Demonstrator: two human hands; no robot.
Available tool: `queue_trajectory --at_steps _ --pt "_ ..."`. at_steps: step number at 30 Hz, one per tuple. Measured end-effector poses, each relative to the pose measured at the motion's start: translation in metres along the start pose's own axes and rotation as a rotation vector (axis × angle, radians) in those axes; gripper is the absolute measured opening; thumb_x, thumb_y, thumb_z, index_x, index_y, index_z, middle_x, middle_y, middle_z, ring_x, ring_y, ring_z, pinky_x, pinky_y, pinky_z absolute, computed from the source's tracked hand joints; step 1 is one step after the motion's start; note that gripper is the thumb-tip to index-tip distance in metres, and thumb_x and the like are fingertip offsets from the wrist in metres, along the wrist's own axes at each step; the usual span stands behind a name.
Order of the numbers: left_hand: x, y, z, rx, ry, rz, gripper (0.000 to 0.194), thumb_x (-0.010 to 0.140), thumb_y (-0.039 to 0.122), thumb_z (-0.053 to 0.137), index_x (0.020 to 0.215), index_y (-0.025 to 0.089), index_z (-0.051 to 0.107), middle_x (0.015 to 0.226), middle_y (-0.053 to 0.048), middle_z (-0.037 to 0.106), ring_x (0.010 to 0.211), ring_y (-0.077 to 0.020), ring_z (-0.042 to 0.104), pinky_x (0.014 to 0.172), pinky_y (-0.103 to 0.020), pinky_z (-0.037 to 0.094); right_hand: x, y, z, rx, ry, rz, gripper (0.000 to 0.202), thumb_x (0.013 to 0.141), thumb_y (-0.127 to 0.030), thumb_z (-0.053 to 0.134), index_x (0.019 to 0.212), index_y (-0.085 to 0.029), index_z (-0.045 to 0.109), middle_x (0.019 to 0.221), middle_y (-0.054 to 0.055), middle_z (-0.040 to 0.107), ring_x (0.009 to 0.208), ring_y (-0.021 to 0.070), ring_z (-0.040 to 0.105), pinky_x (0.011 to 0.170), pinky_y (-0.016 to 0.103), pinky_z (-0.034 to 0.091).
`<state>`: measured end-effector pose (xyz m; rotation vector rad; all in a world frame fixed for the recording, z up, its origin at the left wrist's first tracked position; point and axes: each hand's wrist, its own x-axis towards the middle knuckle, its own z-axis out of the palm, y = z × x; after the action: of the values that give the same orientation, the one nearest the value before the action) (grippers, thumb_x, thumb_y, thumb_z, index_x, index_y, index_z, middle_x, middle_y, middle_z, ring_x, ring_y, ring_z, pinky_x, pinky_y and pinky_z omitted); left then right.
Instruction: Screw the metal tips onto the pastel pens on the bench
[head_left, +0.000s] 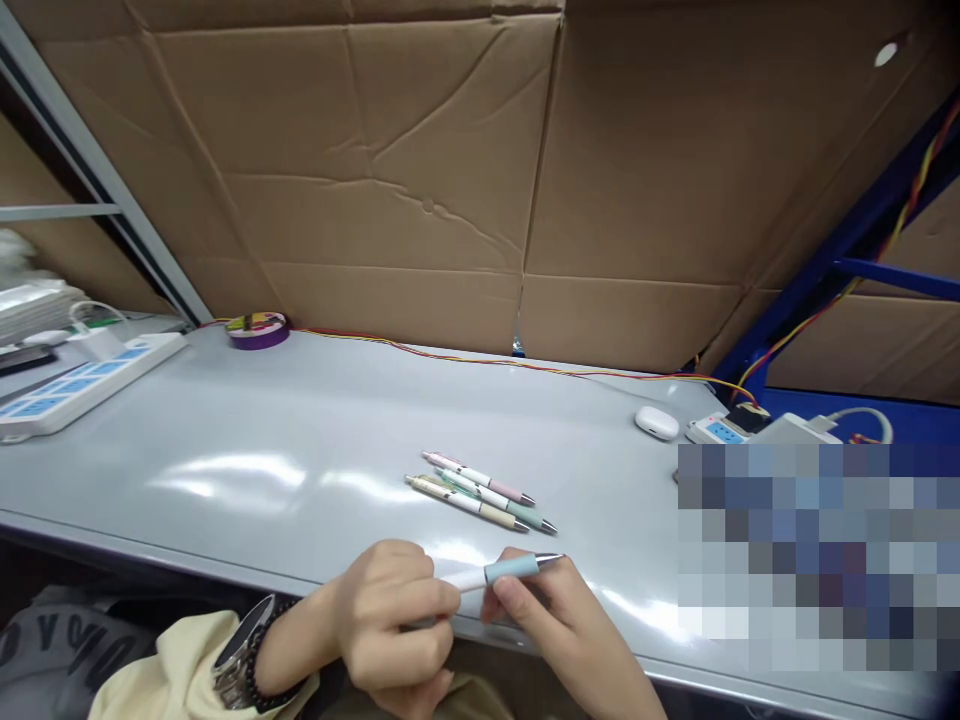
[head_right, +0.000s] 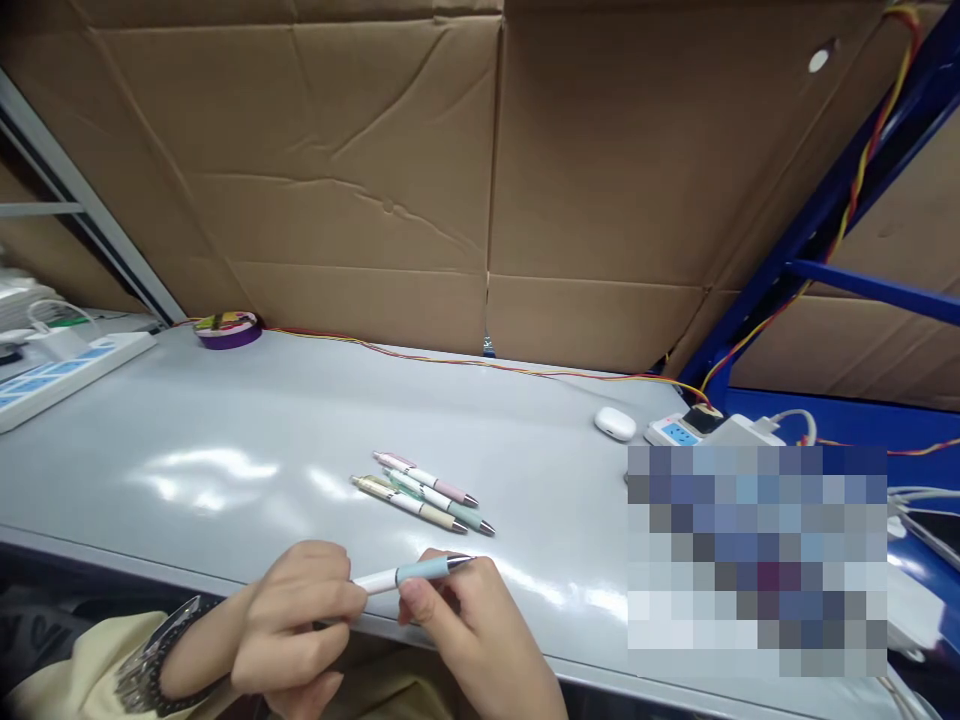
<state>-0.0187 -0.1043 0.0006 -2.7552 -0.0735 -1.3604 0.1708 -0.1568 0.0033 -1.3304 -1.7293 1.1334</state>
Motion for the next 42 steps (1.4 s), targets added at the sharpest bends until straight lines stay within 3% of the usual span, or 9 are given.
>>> queue_trajectory --at_steps 4,14,20,22,29,33,37,40,42 --pt "-0.004 -0.001 0.001 -0.005 -0.002 -0.006 0.009 0.059 0.013 0.041 0.062 0.021 0.039 0.051 0.001 0.045 0.038 -0.0117 0.025 0.038 -0.028 0.019 0.001 0.001 0.001 -0.01 0.005 -0.007 0.039 0.091 -0.046 0.04 0.075 -0.02 0.065 0.08 0.0 0.063 0.081 0.0156 0.056 0.07 0.021 0.04" --pt "0.0 0.002 -0.001 0.066 -0.074 0.001 0.009 0.068 0.018 0.041 0.06 0.021 0.038 0.048 0.002 0.043 0.035 -0.0114 0.029 0.039 -0.028 0.017 0.0 0.006 0.003 -0.009 0.047 0.006 0.035 0.09 -0.044 0.043 0.078 -0.02 0.066 0.082 0.001 0.064 0.084 0.0177 0.057 0.072 0.023 0.041" --pt "-0.003 0.001 0.0 0.022 -0.067 -0.068 0.01 0.065 0.015 0.039 0.06 0.022 0.035 0.049 0.002 0.044 0.036 -0.0121 0.031 0.038 -0.029 0.02 0.006 0.003 0.003 0.117 0.024 0.014 0.024 0.087 -0.042 0.048 0.094 -0.02 0.057 0.072 -0.002 0.062 0.066 0.0135 0.055 0.06 0.021 0.04" --pt "-0.002 0.0 0.0 0.028 -0.078 -0.075 0.008 0.062 0.014 0.041 0.06 0.021 0.037 0.053 0.001 0.049 0.037 -0.0115 0.032 0.039 -0.028 0.023 0.006 0.003 0.001 0.141 0.112 0.002 0.026 0.087 -0.043 0.047 0.093 -0.019 0.055 0.067 -0.001 0.062 0.061 0.0135 0.054 0.057 0.022 0.038" --pt "-0.006 -0.006 -0.016 0.016 -0.228 -0.139 0.008 0.068 0.012 0.042 0.065 0.019 0.042 0.066 -0.002 0.056 0.045 -0.0117 0.041 0.045 -0.026 0.031 -0.002 0.009 -0.006 0.099 0.52 -0.061 0.031 0.086 -0.04 0.046 0.064 -0.02 0.053 0.061 0.0 0.055 0.061 0.0152 0.053 0.06 0.025 0.041" --pt "-0.009 -0.014 -0.03 -0.073 -0.364 -0.105 0.009 0.069 0.015 0.043 0.063 0.019 0.039 0.062 -0.002 0.052 0.047 -0.0132 0.04 0.045 -0.027 0.031 0.001 0.012 -0.005 0.013 0.521 -0.002 0.026 0.087 -0.041 0.045 0.074 -0.021 0.056 0.071 0.003 0.06 0.072 0.0179 0.057 0.063 0.025 0.044" --pt "-0.004 -0.028 -0.035 -0.137 -0.585 -0.032 0.011 0.066 0.019 0.05 0.061 0.019 0.04 0.061 -0.002 0.049 0.053 -0.015 0.042 0.051 -0.029 0.038 0.005 0.017 -0.003 -0.117 0.569 -0.06 0.02 0.087 -0.037 0.046 0.09 -0.022 0.058 0.1 0.006 0.062 0.096 0.021 0.057 0.077 0.028 0.046" --pt "0.0 -0.038 -0.032 -0.141 -0.699 -0.032 0.014 0.065 0.022 0.057 0.063 0.019 0.043 0.063 -0.003 0.052 0.069 -0.0193 0.049 0.066 -0.033 0.045 0.009 0.027 -0.002 -0.308 0.461 -0.116 0.029 0.084 -0.033 0.051 0.112 -0.025 0.053 0.128 0.007 0.049 0.119 0.0235 0.045 0.094 0.035 0.041" --pt "0.002 -0.045 -0.028 -0.136 -0.706 -0.024 0.015 0.066 0.022 0.058 0.064 0.018 0.044 0.066 -0.003 0.054 0.082 -0.0225 0.051 0.079 -0.037 0.044 0.012 0.035 0.0 -0.428 0.378 -0.118 0.042 0.084 -0.032 0.053 0.125 -0.026 0.045 0.137 0.006 0.04 0.125 0.0244 0.039 0.099 0.039 0.039"
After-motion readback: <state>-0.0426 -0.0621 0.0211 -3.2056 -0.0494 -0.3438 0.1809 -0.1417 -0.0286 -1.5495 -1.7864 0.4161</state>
